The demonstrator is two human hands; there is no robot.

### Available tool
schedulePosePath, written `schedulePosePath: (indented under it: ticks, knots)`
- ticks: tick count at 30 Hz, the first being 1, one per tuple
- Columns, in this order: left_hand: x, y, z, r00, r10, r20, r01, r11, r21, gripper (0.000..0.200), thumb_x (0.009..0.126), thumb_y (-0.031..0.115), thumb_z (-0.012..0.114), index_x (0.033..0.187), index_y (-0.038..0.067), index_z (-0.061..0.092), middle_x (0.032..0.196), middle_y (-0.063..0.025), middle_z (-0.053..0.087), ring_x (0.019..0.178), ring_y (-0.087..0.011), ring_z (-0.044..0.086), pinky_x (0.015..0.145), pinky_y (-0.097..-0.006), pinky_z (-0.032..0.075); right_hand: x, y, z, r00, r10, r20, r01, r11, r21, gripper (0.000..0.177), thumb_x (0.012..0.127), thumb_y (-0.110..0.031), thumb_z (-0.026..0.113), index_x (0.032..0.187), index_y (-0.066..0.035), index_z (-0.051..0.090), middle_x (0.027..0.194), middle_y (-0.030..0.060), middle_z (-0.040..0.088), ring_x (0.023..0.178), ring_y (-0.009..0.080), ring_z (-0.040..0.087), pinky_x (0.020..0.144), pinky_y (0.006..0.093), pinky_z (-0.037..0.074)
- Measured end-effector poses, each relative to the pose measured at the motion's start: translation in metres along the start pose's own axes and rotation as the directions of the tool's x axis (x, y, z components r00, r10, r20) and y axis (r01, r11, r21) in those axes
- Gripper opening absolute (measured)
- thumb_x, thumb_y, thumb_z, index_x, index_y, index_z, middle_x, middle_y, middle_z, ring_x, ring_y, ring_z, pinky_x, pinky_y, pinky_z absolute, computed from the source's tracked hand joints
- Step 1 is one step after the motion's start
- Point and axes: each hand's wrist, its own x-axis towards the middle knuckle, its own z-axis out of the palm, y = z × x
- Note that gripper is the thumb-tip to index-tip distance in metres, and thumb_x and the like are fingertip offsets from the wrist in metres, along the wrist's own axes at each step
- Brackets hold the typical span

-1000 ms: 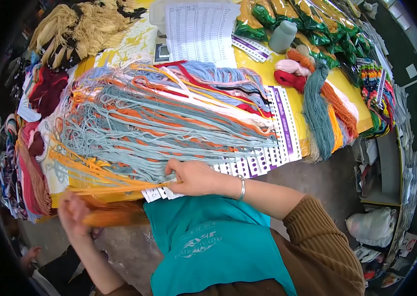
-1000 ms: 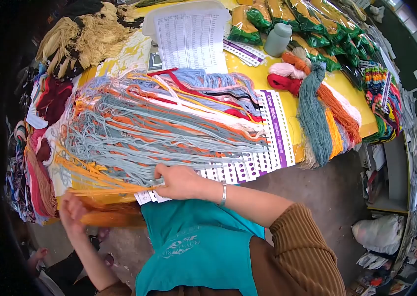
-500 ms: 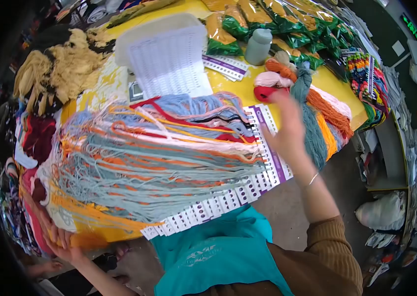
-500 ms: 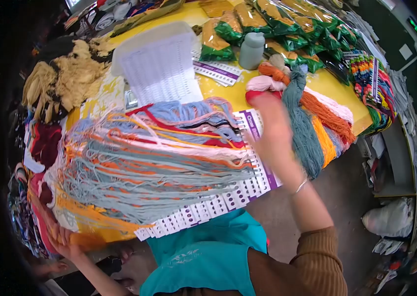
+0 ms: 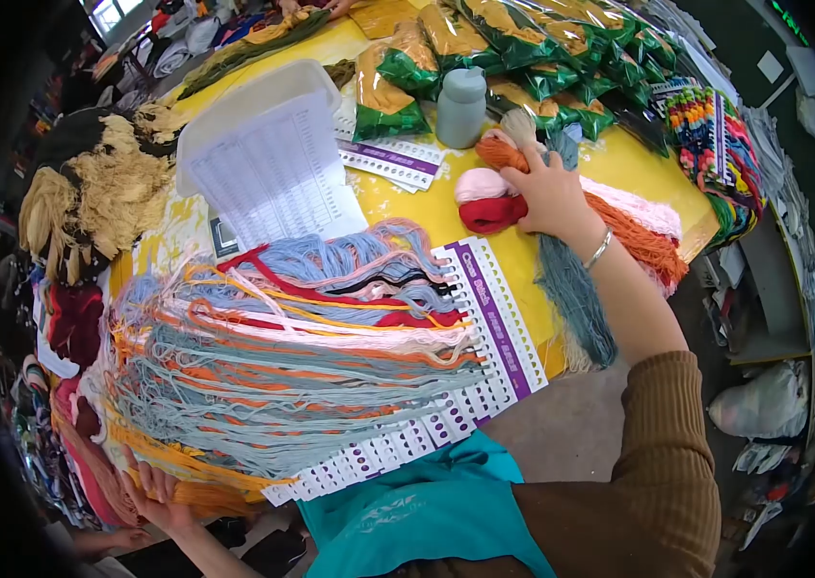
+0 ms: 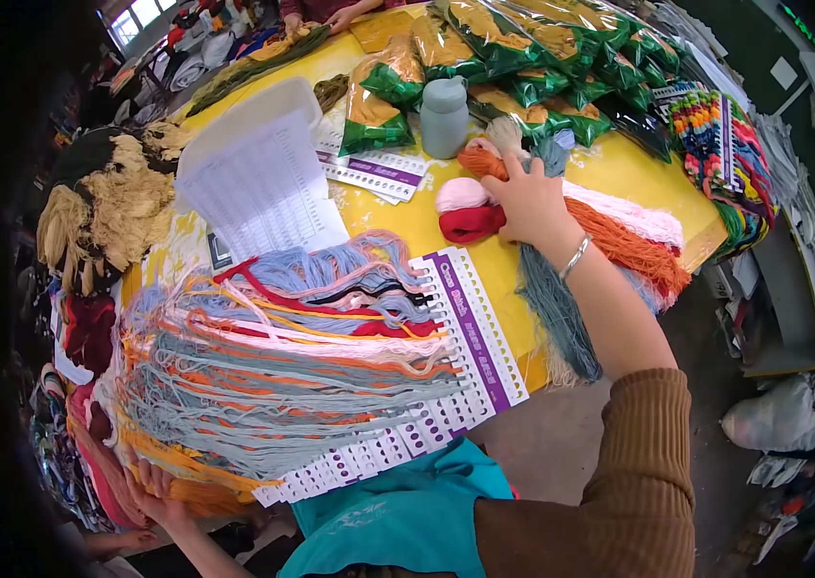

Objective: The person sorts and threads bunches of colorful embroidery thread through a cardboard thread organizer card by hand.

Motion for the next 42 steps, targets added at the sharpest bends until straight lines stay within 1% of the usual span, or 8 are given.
schedulePosePath:
  ticks: [9,13,19,26,31,35,39,42]
  knots:
    - [-0.005,-0.003,-0.005,1.0,0.001,-0.018,0.0,1.0,0.02,0.047,0.102,0.026,0.045,0.142,0.001,0.039,0.068,0.0022,0.037,0.048,-0.0049,0.033,0.044,-0.0198,0.03,-0.029,0.038,0.038,0.834,0.204,-0.512,0.164,0.795,0.584,0.062,0.062,-0.012,0.076,0.12,-0.012,0.055,0.128,0.0142,0.052,0.112,0.0295,0.056,0.091,0.0387,0.049]
    - [-0.015,0.013,0.019,0.992,0.129,0.001,-0.129,0.987,0.1,0.048,0.101,0.022,0.048,0.143,0.002,0.037,0.069,0.002,0.038,0.048,-0.0058,0.034,0.044,-0.0217,0.032,-0.038,0.072,0.067,0.755,0.612,-0.233,0.195,0.13,0.972,0.055,0.071,-0.005,0.071,0.122,-0.008,0.05,0.108,0.0036,0.057,0.1,0.0144,0.055,0.087,0.028,0.046]
    - [-0.032,0.037,0.107,0.884,0.217,0.415,-0.181,0.976,-0.124,0.04,0.094,0.022,0.057,0.129,0.003,0.051,0.08,0.0,0.05,0.058,-0.0065,0.047,0.054,-0.0218,0.042,-0.046,0.13,0.114,0.748,0.659,0.08,0.366,-0.511,0.778,0.03,0.08,-0.017,0.069,0.105,-0.002,0.06,0.096,0.0056,0.064,0.087,0.0153,0.062,0.081,0.0284,0.05]
    - [-0.019,0.011,0.271,0.325,0.177,0.929,-0.26,0.961,-0.092,0.034,0.088,0.024,0.066,0.118,0.007,0.063,0.095,-0.0027,0.065,0.072,-0.0064,0.064,0.068,-0.0205,0.055,-0.052,0.117,0.085,0.785,0.565,0.254,0.315,-0.717,0.621,0.028,0.081,-0.021,0.068,0.101,-0.003,0.061,0.094,0.0067,0.065,0.082,0.0176,0.065,0.077,0.0297,0.053]
    - [0.01,-0.064,0.337,0.223,0.008,0.975,-0.948,0.235,0.215,0.011,0.086,0.01,0.058,0.09,0.0,0.062,0.072,-0.0047,0.055,0.056,-0.0133,0.048,0.052,-0.03,0.038,-0.035,0.136,0.116,0.808,0.571,0.146,0.302,-0.614,0.729,0.029,0.081,-0.025,0.07,0.102,-0.008,0.061,0.098,0.005,0.064,0.088,0.017,0.064,0.083,0.0307,0.052]
    - [0.019,-0.176,0.419,0.876,-0.269,0.4,-0.381,0.12,0.917,0.014,0.084,0.013,0.065,0.087,-0.001,0.067,0.074,-0.0079,0.06,0.061,-0.0202,0.055,0.061,-0.0364,0.042,-0.035,0.139,0.118,0.817,0.553,0.166,0.296,-0.648,0.702,0.029,0.081,-0.026,0.069,0.102,-0.006,0.061,0.095,0.0056,0.065,0.084,0.0175,0.065,0.081,0.0305,0.053]
    - [0.093,-0.309,0.393,0.617,-0.312,0.722,-0.686,0.237,0.688,0.029,0.09,0.021,0.064,0.115,0.007,0.063,0.098,-0.0053,0.061,0.061,-0.0094,0.054,0.058,-0.0264,0.047,-0.038,0.134,0.116,0.811,0.579,0.085,0.333,-0.575,0.747,0.031,0.082,-0.026,0.067,0.102,-0.004,0.061,0.094,0.0068,0.066,0.083,0.0181,0.066,0.08,0.0305,0.054]
    - [0.112,-0.388,0.39,0.661,-0.452,0.599,-0.456,0.392,0.799,0.038,0.09,0.022,0.062,0.127,0.014,0.056,0.106,-0.0079,0.06,0.065,-0.0127,0.059,0.063,-0.03,0.051,-0.037,0.137,0.125,0.796,0.597,0.102,0.366,-0.608,0.705,0.032,0.08,-0.018,0.068,0.107,-0.002,0.06,0.093,0.0031,0.061,0.079,0.0135,0.06,0.072,0.0276,0.05]
